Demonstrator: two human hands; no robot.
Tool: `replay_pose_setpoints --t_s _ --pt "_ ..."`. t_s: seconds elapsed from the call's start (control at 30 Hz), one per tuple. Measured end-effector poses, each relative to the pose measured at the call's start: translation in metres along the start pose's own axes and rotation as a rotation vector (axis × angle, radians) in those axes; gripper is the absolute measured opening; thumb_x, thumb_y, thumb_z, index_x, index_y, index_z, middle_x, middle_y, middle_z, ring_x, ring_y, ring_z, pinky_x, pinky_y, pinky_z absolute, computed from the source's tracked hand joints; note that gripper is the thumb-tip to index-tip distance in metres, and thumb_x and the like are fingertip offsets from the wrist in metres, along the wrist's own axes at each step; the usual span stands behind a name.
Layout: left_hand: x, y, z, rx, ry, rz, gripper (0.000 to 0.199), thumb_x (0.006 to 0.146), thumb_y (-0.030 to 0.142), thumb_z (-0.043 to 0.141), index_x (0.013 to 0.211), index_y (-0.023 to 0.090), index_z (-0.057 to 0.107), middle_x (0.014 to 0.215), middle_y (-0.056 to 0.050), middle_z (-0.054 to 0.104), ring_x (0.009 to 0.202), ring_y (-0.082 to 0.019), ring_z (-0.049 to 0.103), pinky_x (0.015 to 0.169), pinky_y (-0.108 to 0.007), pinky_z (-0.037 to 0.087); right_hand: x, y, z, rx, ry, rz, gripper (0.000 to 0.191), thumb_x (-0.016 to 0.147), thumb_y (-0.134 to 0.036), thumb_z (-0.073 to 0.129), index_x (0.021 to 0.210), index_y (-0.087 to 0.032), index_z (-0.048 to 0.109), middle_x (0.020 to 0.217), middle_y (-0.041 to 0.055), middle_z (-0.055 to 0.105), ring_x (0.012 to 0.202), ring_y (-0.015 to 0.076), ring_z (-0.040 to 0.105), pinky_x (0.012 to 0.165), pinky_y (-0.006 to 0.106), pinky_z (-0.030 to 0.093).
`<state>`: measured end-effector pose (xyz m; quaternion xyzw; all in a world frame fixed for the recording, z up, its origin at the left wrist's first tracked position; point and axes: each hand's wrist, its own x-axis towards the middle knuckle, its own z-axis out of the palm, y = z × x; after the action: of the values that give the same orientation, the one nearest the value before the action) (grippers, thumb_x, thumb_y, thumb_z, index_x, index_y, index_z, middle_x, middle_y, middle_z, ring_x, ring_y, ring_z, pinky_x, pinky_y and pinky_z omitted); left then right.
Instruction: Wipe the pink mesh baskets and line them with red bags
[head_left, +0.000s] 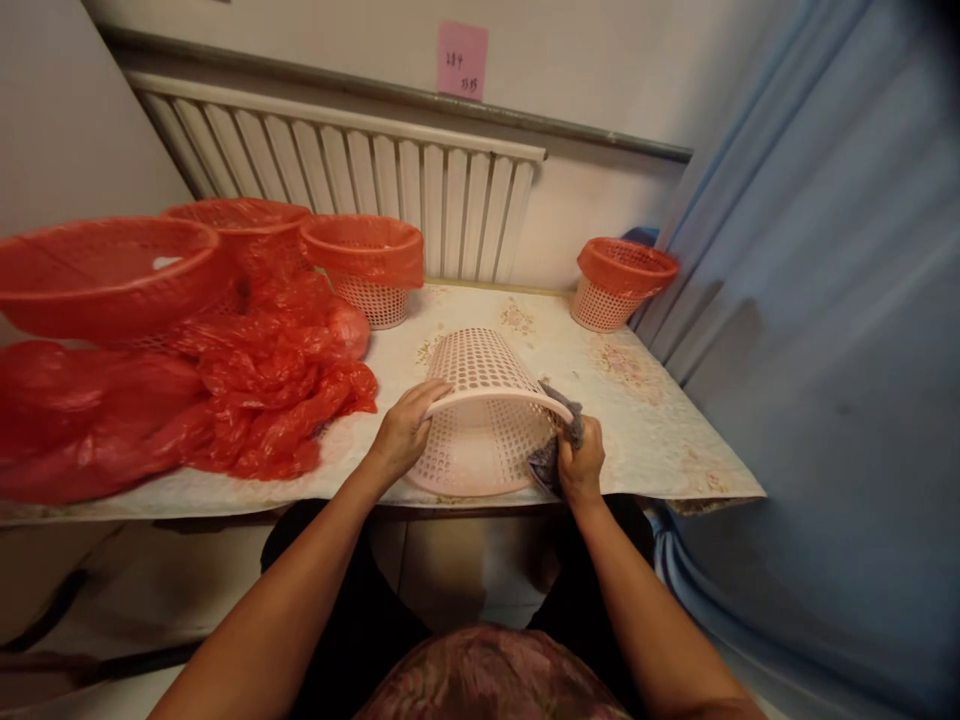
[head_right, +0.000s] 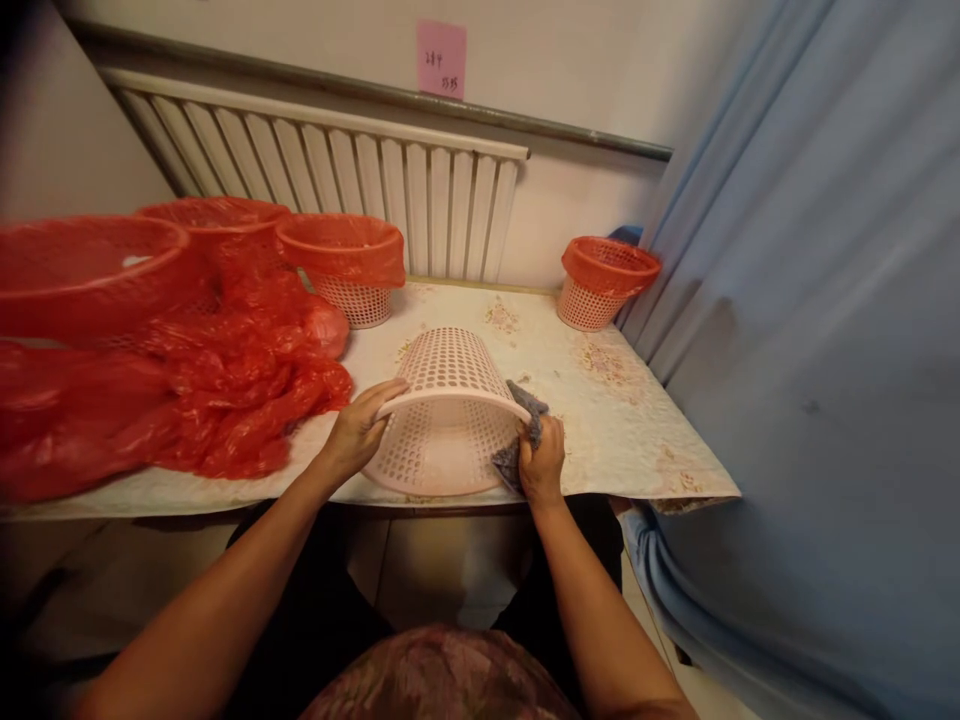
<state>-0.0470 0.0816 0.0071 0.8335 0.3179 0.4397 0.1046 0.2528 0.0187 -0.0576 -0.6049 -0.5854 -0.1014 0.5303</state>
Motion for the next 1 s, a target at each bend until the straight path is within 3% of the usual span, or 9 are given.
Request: replay_pose_setpoints --t_s 0.13,0.23,0.3,0.43,0.57,0.67,0.83,1.0 --pt "-0.003 -0.002 -0.001 0.003 0.017 -0.017 0.052 0.078 0.003 0.041 0.126 0.018 0.055 0.13 -0.008 0.059 0.124 -0.02 0.051 0.108 -0.042 0.039 -0.05 0.011 0.02 0.052 0.086 0.384 0.035 0.084 -0.047 0.052 0.101 -0.017 0.055 0.091 0.0075 0.06 0.086 0.0224 0.055 0.078 0.037 0.044" --pt "-0.013 -0.006 -0.003 -0.018 0.067 -0.106 0.05 0.078 0.005 0.042 0.123 0.018 0.057 0.128 -0.007 0.06 0.122 -0.02 0.053 0.109 -0.042 0.039 -0.048 0.004 0.02 0.064 0.058 0.404 0.032 0.083 -0.046 0.052 0.095 -0.017 0.056 0.086 0.0061 0.059 0.081 0.021 0.054 0.075 0.036 0.044" --pt "-0.022 -0.008 -0.002 -0.046 0.109 -0.2 0.045 0.079 0.009 0.044 0.121 0.017 0.058 0.124 -0.008 0.062 0.118 -0.021 0.056 0.106 -0.041 0.041 -0.025 -0.006 0.009 0.029 0.052 0.296 0.025 0.083 -0.041 0.053 0.09 -0.017 0.056 0.083 0.0048 0.058 0.081 0.0202 0.053 0.075 0.035 0.044" --pt "-0.027 0.001 0.007 -0.057 0.145 -0.313 0.042 0.08 0.015 0.051 0.121 0.014 0.057 0.118 -0.01 0.065 0.11 -0.023 0.06 0.1 -0.041 0.047 0.043 -0.041 -0.027 -0.102 0.026 -0.098 0.011 0.086 -0.026 0.048 0.087 -0.019 0.057 0.086 0.0058 0.056 0.088 0.0211 0.05 0.081 0.036 0.042" --pt "-0.003 0.02 0.018 -0.032 0.112 -0.148 0.047 0.078 0.009 0.05 0.125 0.015 0.054 0.125 -0.01 0.061 0.118 -0.022 0.056 0.105 -0.041 0.043 0.091 -0.089 -0.052 -0.271 -0.219 -0.483 0.015 0.082 -0.017 0.049 0.092 -0.018 0.059 0.09 0.008 0.056 0.091 0.023 0.046 0.081 0.036 0.039" --pt "0.012 0.022 0.025 -0.058 0.056 -0.035 0.046 0.079 0.006 0.045 0.124 0.013 0.056 0.126 -0.012 0.061 0.12 -0.021 0.055 0.106 -0.04 0.042 0.103 -0.106 -0.052 -0.33 -0.349 -0.588 0.015 0.081 -0.016 0.049 0.092 -0.018 0.06 0.09 0.0085 0.056 0.09 0.0233 0.045 0.078 0.036 0.038" --pt "-0.001 0.005 0.033 -0.079 0.011 0.0 0.051 0.08 0.006 0.042 0.129 0.014 0.053 0.133 -0.013 0.056 0.127 -0.022 0.049 0.109 -0.044 0.039 0.088 -0.074 -0.047 -0.26 -0.391 -0.517 0.02 0.08 -0.015 0.051 0.098 -0.018 0.058 0.097 0.0086 0.057 0.096 0.0238 0.045 0.083 0.036 0.04" --pt "-0.016 -0.003 0.034 -0.098 0.033 -0.033 0.053 0.081 0.006 0.042 0.133 0.017 0.05 0.137 -0.012 0.053 0.129 -0.021 0.047 0.111 -0.046 0.038 0.044 -0.018 -0.043 -0.12 -0.199 -0.235 0.016 0.088 -0.028 0.047 0.097 -0.019 0.056 0.095 0.0074 0.057 0.095 0.0227 0.048 0.088 0.038 0.041"
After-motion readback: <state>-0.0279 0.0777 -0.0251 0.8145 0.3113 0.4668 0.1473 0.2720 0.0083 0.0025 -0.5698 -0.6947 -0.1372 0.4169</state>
